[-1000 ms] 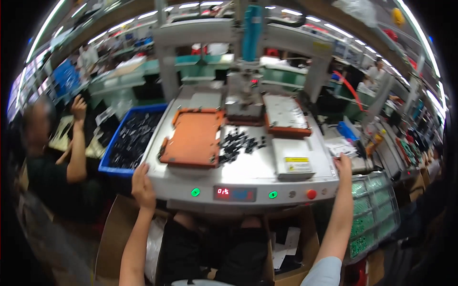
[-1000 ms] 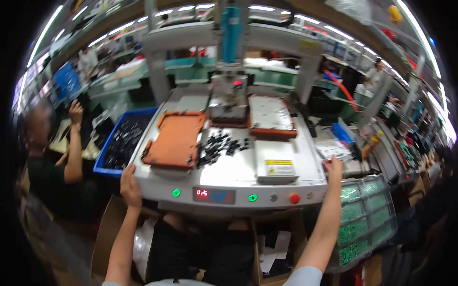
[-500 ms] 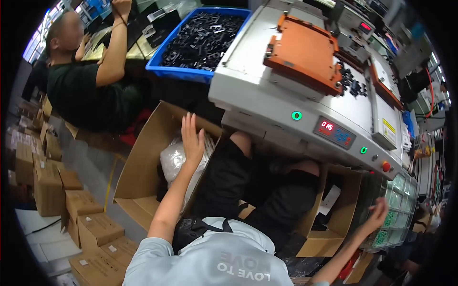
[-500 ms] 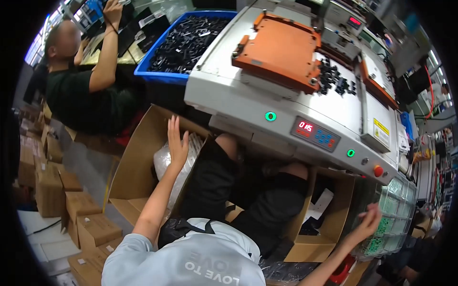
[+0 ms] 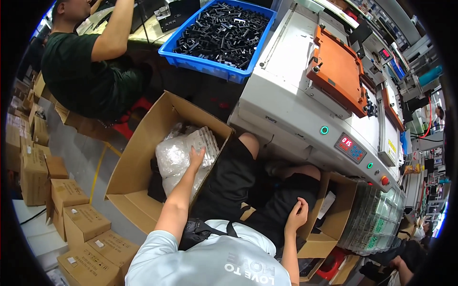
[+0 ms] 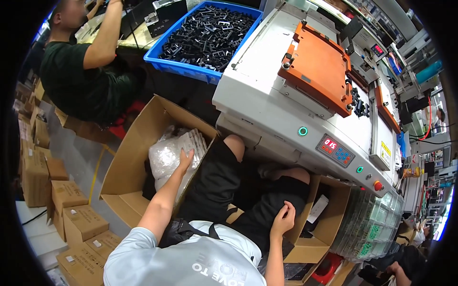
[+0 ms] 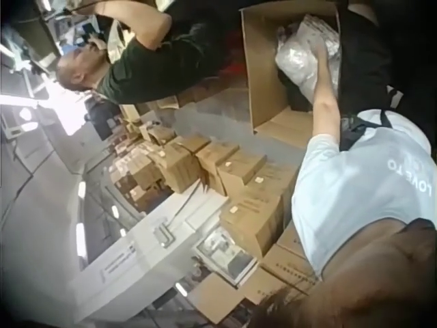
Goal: Manually assemble electronic components into plastic housings using an assembly machine on a production line.
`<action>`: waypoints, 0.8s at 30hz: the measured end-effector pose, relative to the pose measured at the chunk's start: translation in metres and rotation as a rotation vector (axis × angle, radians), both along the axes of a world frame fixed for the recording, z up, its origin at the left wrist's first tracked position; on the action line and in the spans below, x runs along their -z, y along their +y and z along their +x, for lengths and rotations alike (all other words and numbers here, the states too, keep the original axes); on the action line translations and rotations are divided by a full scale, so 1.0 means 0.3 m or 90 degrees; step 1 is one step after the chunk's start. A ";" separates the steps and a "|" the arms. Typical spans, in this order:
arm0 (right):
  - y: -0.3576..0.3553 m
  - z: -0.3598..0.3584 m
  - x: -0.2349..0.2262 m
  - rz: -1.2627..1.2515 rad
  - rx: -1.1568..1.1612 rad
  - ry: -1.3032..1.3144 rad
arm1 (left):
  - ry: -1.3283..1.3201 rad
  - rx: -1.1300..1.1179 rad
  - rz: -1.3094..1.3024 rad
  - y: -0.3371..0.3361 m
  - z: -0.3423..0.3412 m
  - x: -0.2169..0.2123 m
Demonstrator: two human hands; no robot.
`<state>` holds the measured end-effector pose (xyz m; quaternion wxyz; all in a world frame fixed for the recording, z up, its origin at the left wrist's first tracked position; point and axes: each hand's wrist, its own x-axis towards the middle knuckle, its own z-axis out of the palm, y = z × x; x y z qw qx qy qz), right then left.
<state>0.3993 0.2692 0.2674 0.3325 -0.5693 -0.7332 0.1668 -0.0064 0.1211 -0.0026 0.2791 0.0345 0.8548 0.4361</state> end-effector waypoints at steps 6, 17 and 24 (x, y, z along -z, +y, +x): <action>-0.010 0.029 0.005 0.026 0.040 -0.028 | 0.013 0.062 -0.105 0.043 0.033 -0.025; 0.015 0.011 0.014 0.048 0.048 0.014 | 0.141 0.205 -0.010 -0.141 -0.042 0.088; 0.015 0.060 0.007 -0.012 0.076 0.078 | 0.110 0.265 -0.021 -0.010 0.034 -0.022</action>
